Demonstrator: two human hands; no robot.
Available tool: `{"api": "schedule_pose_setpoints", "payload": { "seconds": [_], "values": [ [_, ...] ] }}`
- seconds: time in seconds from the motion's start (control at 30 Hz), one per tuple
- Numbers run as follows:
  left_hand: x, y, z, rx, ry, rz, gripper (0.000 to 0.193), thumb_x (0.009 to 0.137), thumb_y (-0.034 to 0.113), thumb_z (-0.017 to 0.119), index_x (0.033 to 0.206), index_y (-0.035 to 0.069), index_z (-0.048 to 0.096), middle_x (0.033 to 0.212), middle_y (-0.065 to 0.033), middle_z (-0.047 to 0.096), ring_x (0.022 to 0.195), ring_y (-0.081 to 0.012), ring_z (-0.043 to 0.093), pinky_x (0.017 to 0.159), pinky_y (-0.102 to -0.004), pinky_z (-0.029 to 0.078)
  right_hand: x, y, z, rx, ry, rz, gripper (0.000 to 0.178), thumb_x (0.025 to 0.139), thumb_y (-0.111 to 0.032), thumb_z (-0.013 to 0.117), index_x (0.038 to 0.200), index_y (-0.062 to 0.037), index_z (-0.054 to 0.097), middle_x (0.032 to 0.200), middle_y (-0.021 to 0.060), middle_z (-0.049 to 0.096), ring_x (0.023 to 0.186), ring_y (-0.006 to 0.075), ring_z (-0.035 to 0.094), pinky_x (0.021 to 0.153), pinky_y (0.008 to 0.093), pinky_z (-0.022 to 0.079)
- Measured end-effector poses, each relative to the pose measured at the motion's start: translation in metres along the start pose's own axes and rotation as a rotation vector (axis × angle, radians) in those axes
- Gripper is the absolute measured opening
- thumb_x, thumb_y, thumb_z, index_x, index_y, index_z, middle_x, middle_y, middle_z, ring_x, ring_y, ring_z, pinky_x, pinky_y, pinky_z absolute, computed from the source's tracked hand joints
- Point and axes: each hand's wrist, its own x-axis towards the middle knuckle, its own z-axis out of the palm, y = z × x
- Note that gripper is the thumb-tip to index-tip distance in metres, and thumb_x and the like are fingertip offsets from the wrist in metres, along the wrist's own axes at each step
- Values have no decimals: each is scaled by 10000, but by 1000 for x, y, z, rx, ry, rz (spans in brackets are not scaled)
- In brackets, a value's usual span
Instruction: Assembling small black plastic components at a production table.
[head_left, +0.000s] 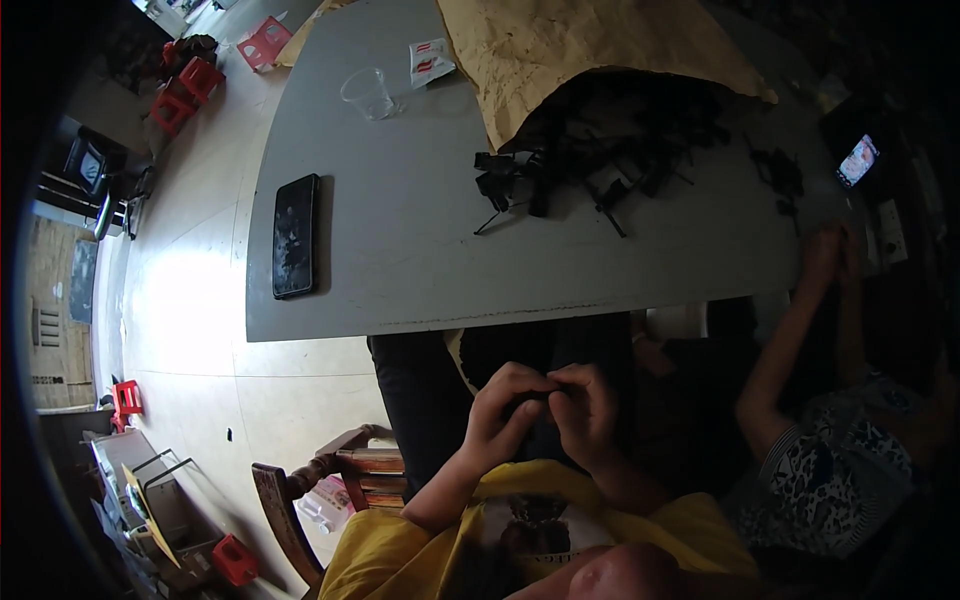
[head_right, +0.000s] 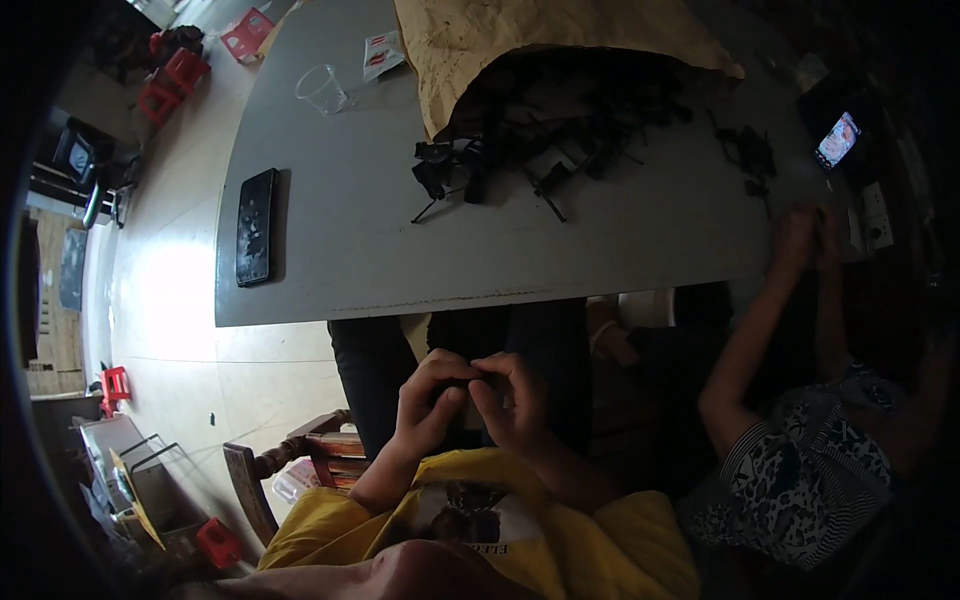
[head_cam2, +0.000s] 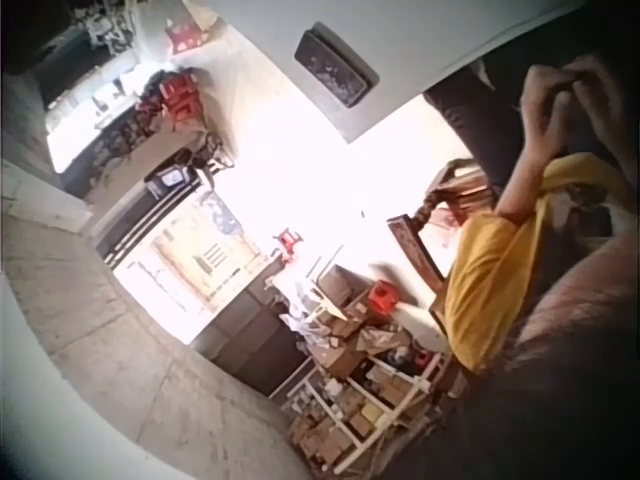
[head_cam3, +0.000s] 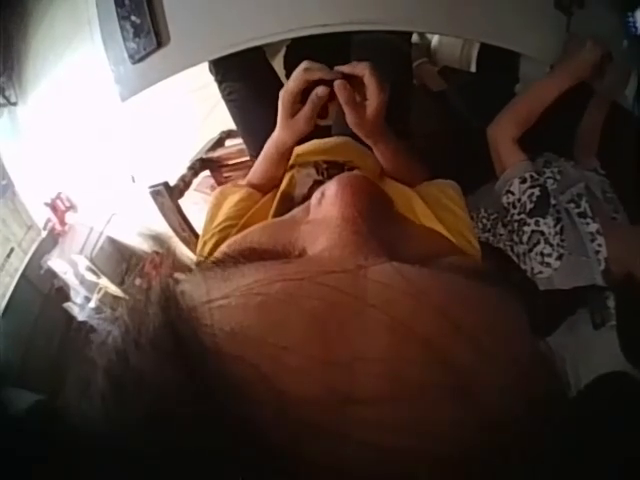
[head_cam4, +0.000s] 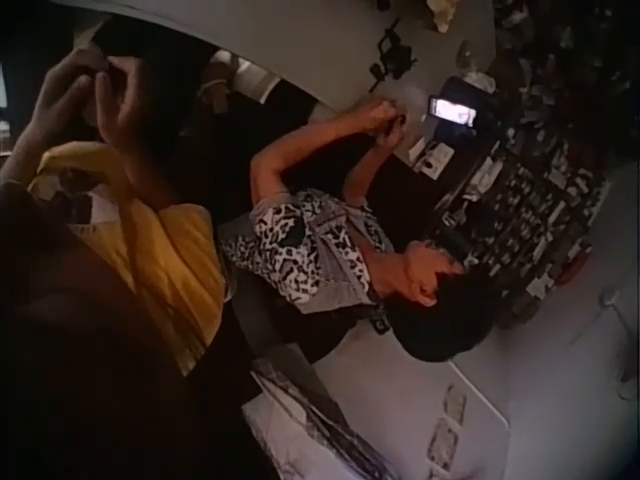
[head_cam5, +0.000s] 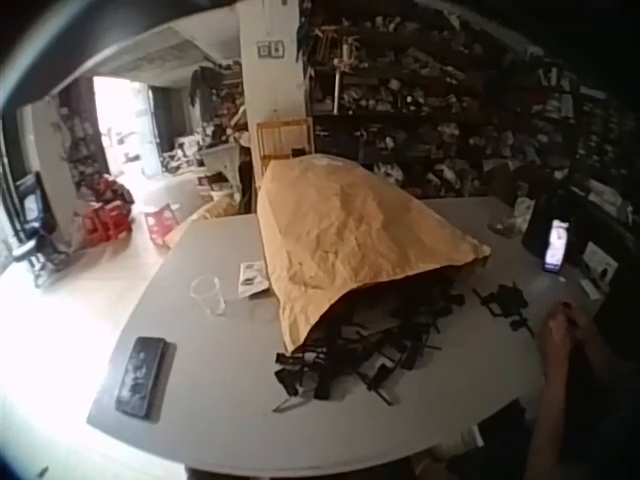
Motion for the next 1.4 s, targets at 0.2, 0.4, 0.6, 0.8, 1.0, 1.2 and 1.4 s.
{"api": "schedule_pose_setpoints", "payload": {
  "seconds": [0.2,0.4,0.6,0.8,1.0,1.2,1.4],
  "values": [
    [-5,-8,-3,-450,70,-193,156,877,127,451,932,1,524,894,-70,498,828,-134,455,772,-252,357,22,-8,-10,-209,-174,-173,237,850,-191,584,979,-4,516,906,98,551,767,166,549,664,265,441],
    [3,-13,-19,144,-81,-103,189,854,138,507,969,-12,506,821,-93,511,537,-156,500,511,-243,412,102,-19,-30,-1176,225,-460,264,828,-158,574,1065,-50,531,966,121,527,903,270,535,706,352,461],
    [12,4,-5,636,-177,-334,404,769,73,596,1165,57,516,990,-144,580,900,-276,580,745,-346,471,151,-10,-41,-1465,271,-292,275,832,-188,578,1097,-133,527,926,92,514,811,231,544,656,348,469],
    [15,-17,-17,819,-126,66,493,780,91,598,1249,59,449,1057,-146,573,862,-251,608,757,-313,483,134,1,-48,-1274,367,-414,172,863,-201,551,965,-63,543,757,59,516,667,190,539,595,318,435],
    [17,-10,-11,-60,94,-247,416,832,99,586,1221,15,468,975,-87,575,779,-106,564,692,-217,455,61,-11,-20,45,-60,12,125,903,-167,503,854,-52,492,709,-15,446,684,54,439,600,218,366],
    [12,-9,-12,-141,-5,-207,362,817,25,577,1166,11,480,827,-1,545,688,-49,497,637,-185,408,37,-9,-1,248,-121,181,114,885,-128,488,969,-61,450,728,-25,440,655,38,391,608,185,324],
    [10,-5,4,-449,144,-334,121,861,80,505,966,23,489,885,-11,505,801,-72,482,714,-198,393,30,-12,10,-486,-100,-135,228,850,-98,501,1063,-19,479,785,79,572,616,194,570,580,293,441]
  ]
}}
